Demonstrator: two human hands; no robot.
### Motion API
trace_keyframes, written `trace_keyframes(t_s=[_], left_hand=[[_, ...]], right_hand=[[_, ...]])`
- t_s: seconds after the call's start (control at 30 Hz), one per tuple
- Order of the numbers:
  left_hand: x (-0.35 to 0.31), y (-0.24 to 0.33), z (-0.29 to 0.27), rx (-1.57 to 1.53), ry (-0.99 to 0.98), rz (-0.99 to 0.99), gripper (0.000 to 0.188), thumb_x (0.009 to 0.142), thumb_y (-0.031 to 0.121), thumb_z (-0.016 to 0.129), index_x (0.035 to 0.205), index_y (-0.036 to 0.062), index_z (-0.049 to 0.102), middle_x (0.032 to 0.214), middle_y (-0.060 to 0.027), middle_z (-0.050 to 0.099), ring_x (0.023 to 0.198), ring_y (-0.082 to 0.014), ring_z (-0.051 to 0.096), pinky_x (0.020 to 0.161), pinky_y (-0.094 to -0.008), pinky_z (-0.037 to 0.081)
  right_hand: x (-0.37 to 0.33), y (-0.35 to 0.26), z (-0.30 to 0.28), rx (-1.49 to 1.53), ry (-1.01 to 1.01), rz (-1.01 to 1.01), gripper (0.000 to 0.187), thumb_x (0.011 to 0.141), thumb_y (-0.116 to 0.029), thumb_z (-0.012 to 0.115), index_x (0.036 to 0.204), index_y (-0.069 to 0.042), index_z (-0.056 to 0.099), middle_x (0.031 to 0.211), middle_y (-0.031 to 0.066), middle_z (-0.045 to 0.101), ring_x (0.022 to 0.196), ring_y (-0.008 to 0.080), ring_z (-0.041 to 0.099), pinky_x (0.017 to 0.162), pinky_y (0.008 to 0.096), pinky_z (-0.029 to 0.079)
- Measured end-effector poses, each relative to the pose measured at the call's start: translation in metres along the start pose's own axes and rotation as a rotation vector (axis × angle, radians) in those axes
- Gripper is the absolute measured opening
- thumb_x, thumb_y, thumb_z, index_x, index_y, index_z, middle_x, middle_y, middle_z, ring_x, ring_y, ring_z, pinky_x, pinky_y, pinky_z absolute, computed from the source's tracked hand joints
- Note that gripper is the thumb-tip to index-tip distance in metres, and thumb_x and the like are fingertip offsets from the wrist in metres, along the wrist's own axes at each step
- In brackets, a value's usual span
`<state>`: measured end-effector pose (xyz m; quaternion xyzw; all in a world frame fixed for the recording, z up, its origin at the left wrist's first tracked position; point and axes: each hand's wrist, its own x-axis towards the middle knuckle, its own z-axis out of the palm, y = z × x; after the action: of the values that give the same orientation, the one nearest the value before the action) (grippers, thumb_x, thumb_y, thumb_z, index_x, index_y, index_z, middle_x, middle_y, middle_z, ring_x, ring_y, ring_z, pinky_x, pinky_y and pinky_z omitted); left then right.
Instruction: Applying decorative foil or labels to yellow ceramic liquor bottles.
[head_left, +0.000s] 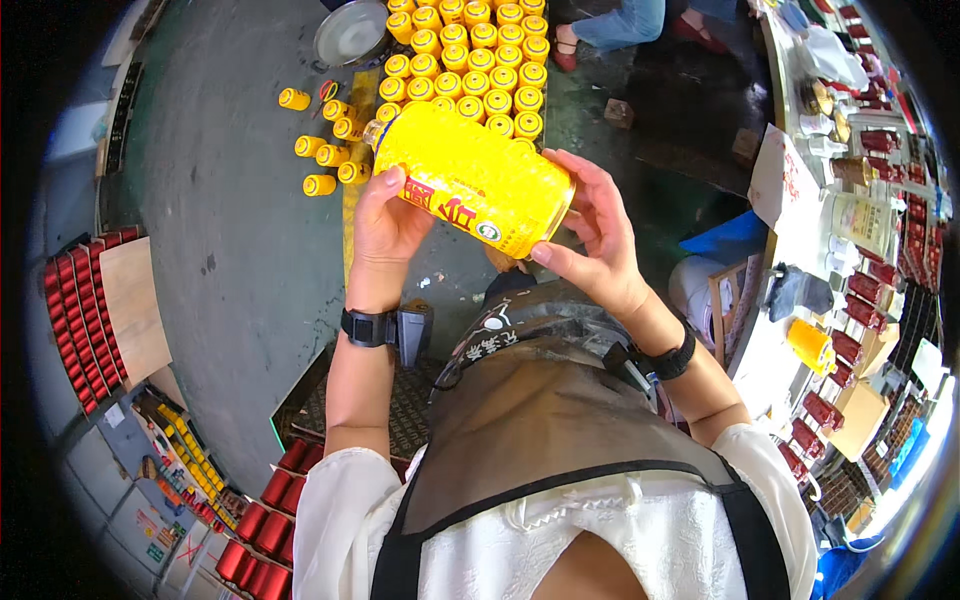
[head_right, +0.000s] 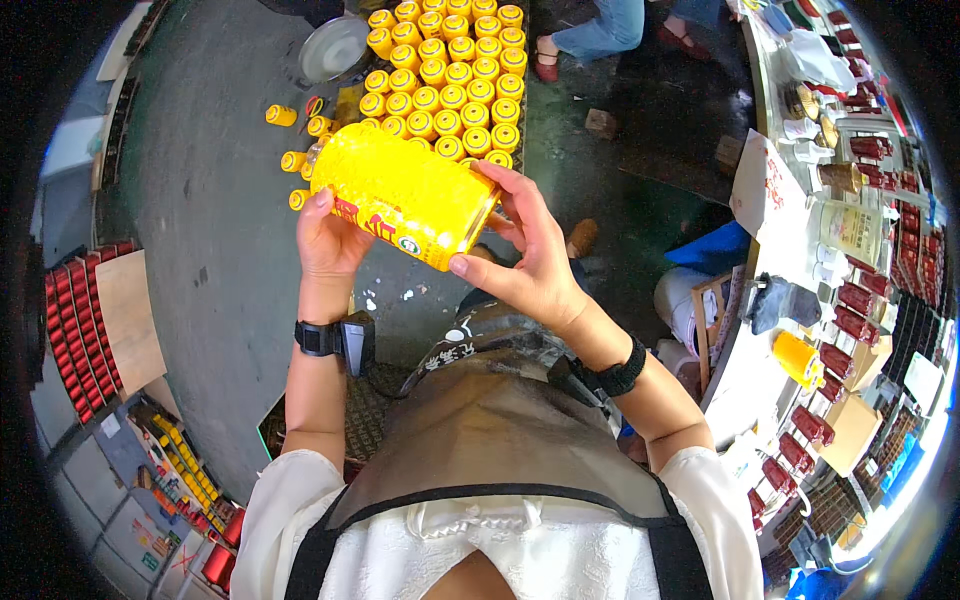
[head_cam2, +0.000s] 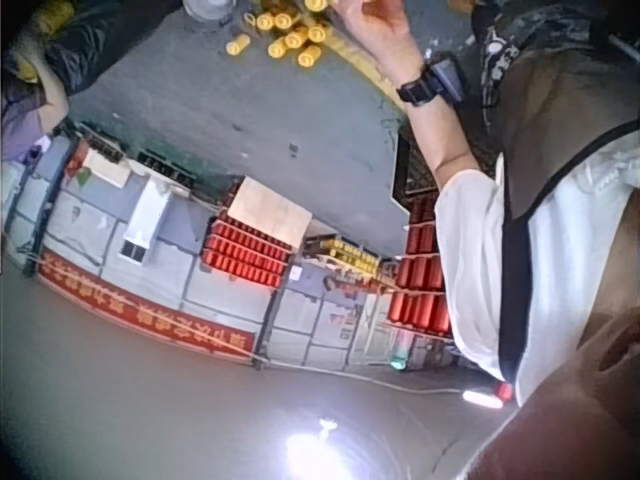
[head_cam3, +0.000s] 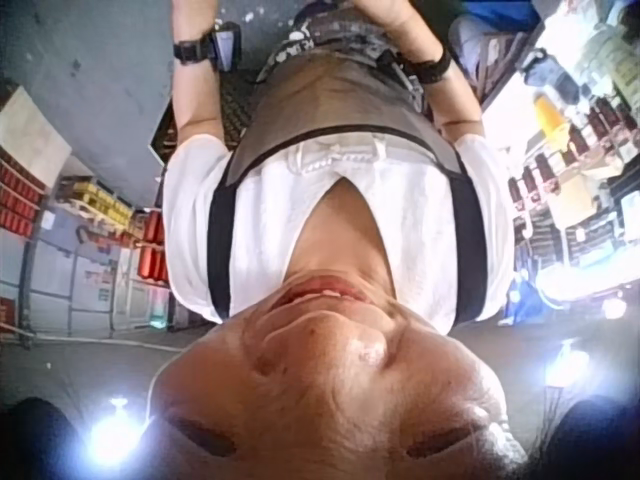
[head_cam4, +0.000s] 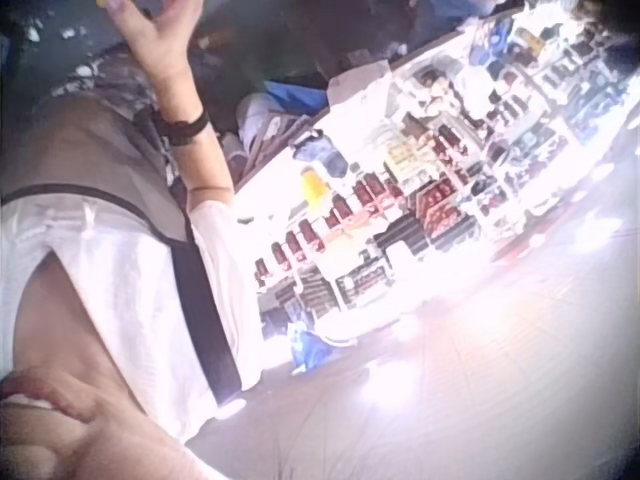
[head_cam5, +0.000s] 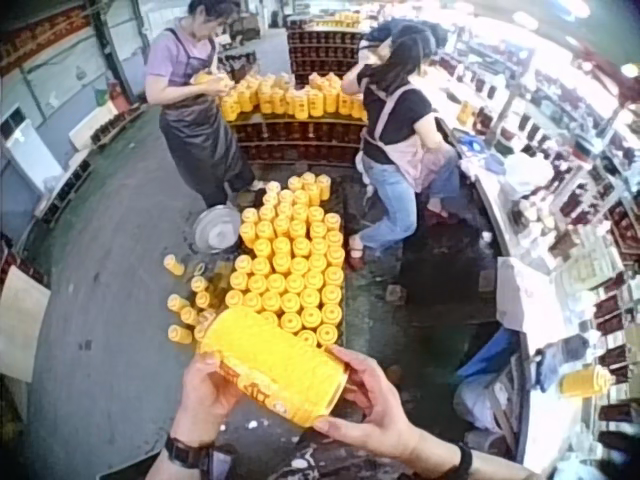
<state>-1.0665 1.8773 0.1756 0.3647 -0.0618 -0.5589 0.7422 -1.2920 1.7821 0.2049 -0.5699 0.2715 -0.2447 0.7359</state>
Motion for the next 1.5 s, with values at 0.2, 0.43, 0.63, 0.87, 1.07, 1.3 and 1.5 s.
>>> trace_keyframes(t_s=[0.2,0.43,0.63,0.87,1.07,1.3,1.5], left_hand=[[0.018,-0.013,0.016,0.000,-0.061,-0.052,0.071,0.075,0.020,0.066,0.138,-0.0028,0.043,0.135,-0.0174,0.055,0.125,-0.0333,0.053,0.107,-0.0477,0.042],[0.058,-0.048,0.075,0.007,-0.170,-0.029,0.085,0.065,0.012,0.065,0.144,-0.0019,0.036,0.139,-0.0163,0.051,0.128,-0.0339,0.050,0.109,-0.0462,0.040],[0.106,-0.098,0.160,0.085,-0.320,-0.114,0.077,0.071,0.016,0.072,0.139,-0.0030,0.043,0.133,-0.0185,0.057,0.123,-0.0344,0.055,0.107,-0.0470,0.042],[0.158,-0.169,0.263,0.313,-0.136,-0.118,0.064,0.086,0.030,0.068,0.137,-0.0006,0.046,0.134,-0.0155,0.056,0.123,-0.0303,0.054,0.106,-0.0490,0.041],[0.197,-0.215,0.298,0.087,-0.338,-0.266,0.065,0.084,0.026,0.070,0.138,0.0003,0.045,0.133,-0.0159,0.057,0.123,-0.0320,0.054,0.106,-0.0486,0.041],[0.225,-0.254,0.332,0.204,-0.273,-0.280,0.062,0.084,0.028,0.072,0.135,0.0021,0.049,0.129,-0.0150,0.060,0.119,-0.0312,0.057,0.104,-0.0474,0.043],[0.240,-0.278,0.373,0.321,-0.212,-0.348,0.044,0.086,0.016,0.067,0.126,0.0092,0.051,0.118,-0.0082,0.061,0.109,-0.0234,0.060,0.094,-0.0410,0.049]], right_hand=[[-0.005,-0.004,-0.028,0.141,-0.007,0.004,0.088,0.074,-0.008,0.077,0.146,-0.003,0.026,0.138,0.0110,0.044,0.132,0.0230,0.044,0.110,0.0396,0.036],[-0.008,-0.024,-0.103,0.236,0.026,-0.057,0.082,0.075,-0.002,0.072,0.144,-0.004,0.028,0.137,0.0108,0.045,0.128,0.0209,0.047,0.108,0.0379,0.039],[-0.017,-0.042,-0.197,0.429,0.109,0.007,0.067,0.078,-0.001,0.066,0.139,-0.003,0.038,0.129,0.0103,0.051,0.116,0.0183,0.055,0.098,0.0357,0.047],[-0.027,-0.069,-0.300,0.717,0.228,0.154,0.051,0.091,-0.021,0.053,0.138,-0.005,0.043,0.127,0.0101,0.055,0.114,0.0232,0.058,0.092,0.0471,0.052],[-0.042,-0.077,-0.352,0.990,0.231,0.181,0.059,0.094,-0.036,0.045,0.145,-0.008,0.032,0.134,0.0163,0.051,0.113,0.0383,0.060,0.087,0.0491,0.056],[-0.050,-0.065,-0.383,1.144,0.167,0.233,0.064,0.094,-0.047,0.037,0.145,-0.008,0.032,0.137,0.0207,0.049,0.115,0.0441,0.057,0.093,0.0529,0.053],[-0.052,-0.070,-0.401,1.212,0.212,0.210,0.067,0.088,-0.041,0.051,0.142,-0.004,0.033,0.132,0.0266,0.050,0.114,0.0480,0.056,0.096,0.0555,0.050]])
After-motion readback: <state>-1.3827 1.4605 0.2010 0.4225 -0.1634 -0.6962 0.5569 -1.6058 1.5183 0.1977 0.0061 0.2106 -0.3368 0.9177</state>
